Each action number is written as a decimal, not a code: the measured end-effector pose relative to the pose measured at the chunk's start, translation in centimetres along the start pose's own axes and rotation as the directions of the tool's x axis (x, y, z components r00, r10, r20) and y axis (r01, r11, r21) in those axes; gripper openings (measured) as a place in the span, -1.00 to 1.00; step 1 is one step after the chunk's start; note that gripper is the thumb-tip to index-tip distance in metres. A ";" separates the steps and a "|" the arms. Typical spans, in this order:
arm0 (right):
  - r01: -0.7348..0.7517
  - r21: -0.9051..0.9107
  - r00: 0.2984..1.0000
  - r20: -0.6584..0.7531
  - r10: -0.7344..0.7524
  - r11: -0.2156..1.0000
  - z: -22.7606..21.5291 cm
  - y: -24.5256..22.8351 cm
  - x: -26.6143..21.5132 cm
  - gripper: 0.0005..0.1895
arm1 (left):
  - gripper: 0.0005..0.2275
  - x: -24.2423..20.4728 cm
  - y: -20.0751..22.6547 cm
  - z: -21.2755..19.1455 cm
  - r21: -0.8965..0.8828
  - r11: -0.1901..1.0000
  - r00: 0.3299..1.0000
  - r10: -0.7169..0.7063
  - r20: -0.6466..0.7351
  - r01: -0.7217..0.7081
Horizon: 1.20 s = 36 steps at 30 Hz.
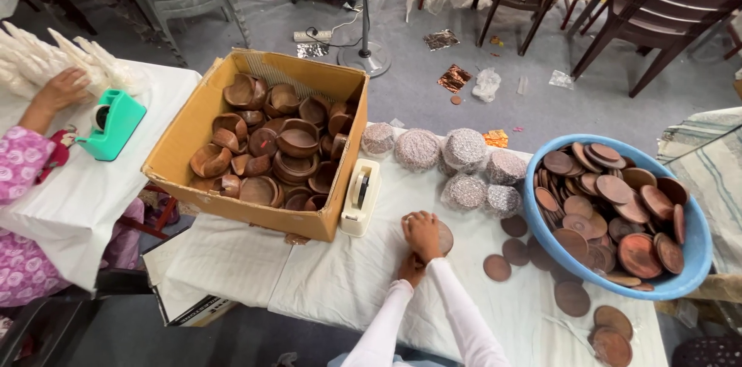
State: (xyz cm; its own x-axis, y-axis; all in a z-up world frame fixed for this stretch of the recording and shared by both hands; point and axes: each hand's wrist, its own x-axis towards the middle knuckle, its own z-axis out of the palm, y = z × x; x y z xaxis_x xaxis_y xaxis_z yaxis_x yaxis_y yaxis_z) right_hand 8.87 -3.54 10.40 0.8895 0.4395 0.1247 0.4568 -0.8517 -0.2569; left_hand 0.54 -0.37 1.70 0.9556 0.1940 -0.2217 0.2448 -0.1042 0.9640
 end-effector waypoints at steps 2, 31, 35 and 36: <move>-0.060 0.099 0.998 0.021 0.058 0.993 -1.6 0.7 0.6 -0.64 | -0.53 -0.5 -0.3 -0.2 0.001 1.000 0.999 -0.031 0.009 0.031; -0.092 0.089 0.995 -0.023 0.094 0.992 -2.9 0.8 -0.9 -0.57 | -0.56 -1.1 0.3 -0.8 -0.070 0.994 0.995 -0.082 0.051 0.085; -0.264 0.228 0.964 0.092 0.249 0.937 -2.6 4.0 0.1 -0.60 | -0.57 -1.0 -0.5 -0.7 0.055 0.985 0.985 0.168 -0.048 -0.165; -0.330 0.274 0.943 0.139 0.302 0.904 -2.0 5.6 0.3 -0.57 | -0.55 -1.0 0.0 -0.5 0.050 0.970 0.968 0.243 -0.070 -0.240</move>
State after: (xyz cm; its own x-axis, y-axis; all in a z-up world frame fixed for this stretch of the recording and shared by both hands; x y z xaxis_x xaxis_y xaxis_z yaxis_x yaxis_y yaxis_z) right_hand 11.75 -8.71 10.89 0.9761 0.1967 -0.0930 0.1175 -0.8364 -0.5355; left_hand -0.47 -0.06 1.97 0.9726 0.2304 0.0299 0.0163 -0.1959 0.9805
